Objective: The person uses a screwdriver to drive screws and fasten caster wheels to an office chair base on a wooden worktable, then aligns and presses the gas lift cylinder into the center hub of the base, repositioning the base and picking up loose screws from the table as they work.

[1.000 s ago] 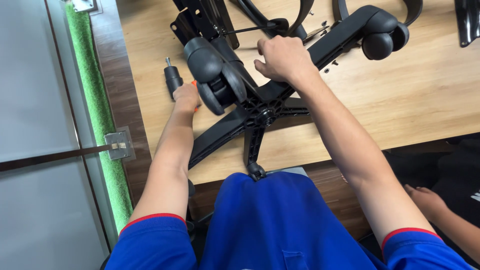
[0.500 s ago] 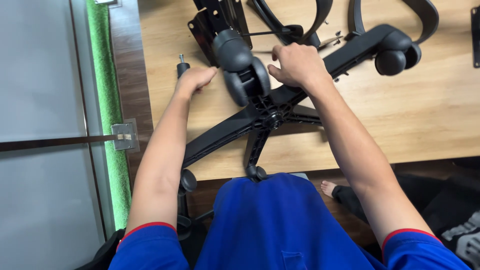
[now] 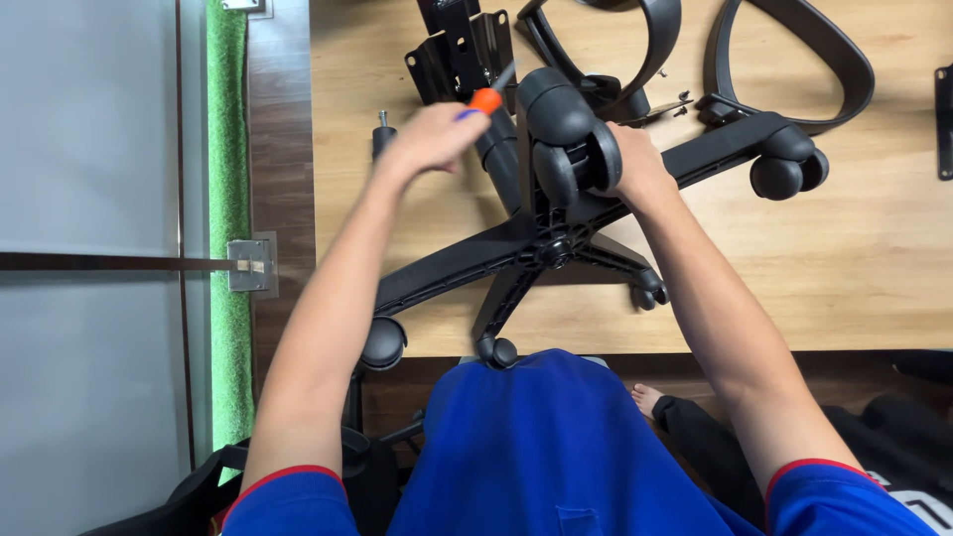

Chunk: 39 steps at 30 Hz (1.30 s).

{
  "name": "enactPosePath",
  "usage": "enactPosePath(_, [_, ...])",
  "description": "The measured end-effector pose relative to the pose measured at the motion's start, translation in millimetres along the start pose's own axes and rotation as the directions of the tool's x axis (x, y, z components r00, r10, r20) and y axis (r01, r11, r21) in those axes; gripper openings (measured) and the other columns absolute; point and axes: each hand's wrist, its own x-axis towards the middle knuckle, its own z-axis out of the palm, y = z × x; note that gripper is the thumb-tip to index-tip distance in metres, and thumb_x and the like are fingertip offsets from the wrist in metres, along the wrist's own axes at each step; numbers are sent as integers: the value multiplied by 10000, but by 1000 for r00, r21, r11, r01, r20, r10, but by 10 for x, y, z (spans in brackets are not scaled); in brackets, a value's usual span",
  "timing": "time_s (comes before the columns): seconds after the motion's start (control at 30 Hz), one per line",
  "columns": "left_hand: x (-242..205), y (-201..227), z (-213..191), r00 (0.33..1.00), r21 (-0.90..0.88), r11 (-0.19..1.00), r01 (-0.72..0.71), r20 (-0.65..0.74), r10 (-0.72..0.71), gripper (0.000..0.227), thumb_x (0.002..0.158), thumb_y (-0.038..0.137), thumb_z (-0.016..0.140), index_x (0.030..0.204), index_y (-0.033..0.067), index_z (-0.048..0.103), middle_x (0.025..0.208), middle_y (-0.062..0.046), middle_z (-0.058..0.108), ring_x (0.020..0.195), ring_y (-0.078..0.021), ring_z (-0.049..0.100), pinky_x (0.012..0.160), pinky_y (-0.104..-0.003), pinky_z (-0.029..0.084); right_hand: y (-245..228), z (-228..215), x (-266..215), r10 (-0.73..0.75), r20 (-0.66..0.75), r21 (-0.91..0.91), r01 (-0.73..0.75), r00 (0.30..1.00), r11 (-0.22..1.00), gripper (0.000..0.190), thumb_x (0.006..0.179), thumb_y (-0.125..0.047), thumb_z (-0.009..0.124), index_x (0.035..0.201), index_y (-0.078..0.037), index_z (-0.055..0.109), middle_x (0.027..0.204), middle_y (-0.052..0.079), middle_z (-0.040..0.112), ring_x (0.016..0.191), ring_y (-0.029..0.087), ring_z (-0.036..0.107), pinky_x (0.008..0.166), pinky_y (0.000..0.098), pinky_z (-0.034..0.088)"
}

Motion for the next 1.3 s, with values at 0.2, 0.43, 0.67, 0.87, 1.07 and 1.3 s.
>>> enactPosePath(0.2, [-41,346,524,982,-144,974,-174,49,183,448,902,439,560,1080,36,642,792,-87,705,654,-176,688,607,-336,557,59,-4,41,-32,42,31,31,999,999,435,606,-188,815,1011,-86,692,966,193,738,953,432,683,799,491,560])
enactPosePath(0.43, [390,61,1054,709,-239,668,-705,-187,680,521,938,271,732,1350,-8,578,1329,-206,629,1262,-264,592,1057,-400,464,-80,-209,-25,-252,-49,264,256,966,930,502,662,-233,805,1115,-63,672,1047,189,747,1022,407,695,844,441,549])
enactPosePath(0.67, [151,115,970,837,-356,773,-525,-47,546,469,900,263,715,1281,7,617,1239,-131,709,1197,-205,648,1020,-344,504,-409,-445,-134,-126,-35,609,121,991,784,459,988,-341,611,1303,-8,627,1164,149,743,1070,245,697,915,353,526])
enactPosePath(0.87, [61,180,963,898,-309,856,-414,13,439,404,906,276,678,1235,41,657,1180,-105,737,1138,-188,683,967,-334,523,-519,-465,-162,-97,-121,388,137,988,911,416,910,-301,673,1189,7,688,1027,198,747,947,341,715,815,404,535])
enactPosePath(1.07, [-177,291,778,942,-152,930,-333,-8,336,454,866,327,699,1240,72,666,1152,-149,737,1089,-263,703,892,-367,537,-491,-420,-151,22,-228,385,69,973,920,373,1013,-344,614,1123,3,693,882,198,728,819,350,709,733,425,525])
enactPosePath(1.3, [-94,-93,617,870,169,861,-480,-34,492,342,859,311,754,1048,32,691,1000,-192,716,939,-355,676,778,-409,525,-398,-371,-150,116,-417,549,148,901,823,410,1118,-351,509,988,15,640,761,103,657,707,191,627,668,354,492])
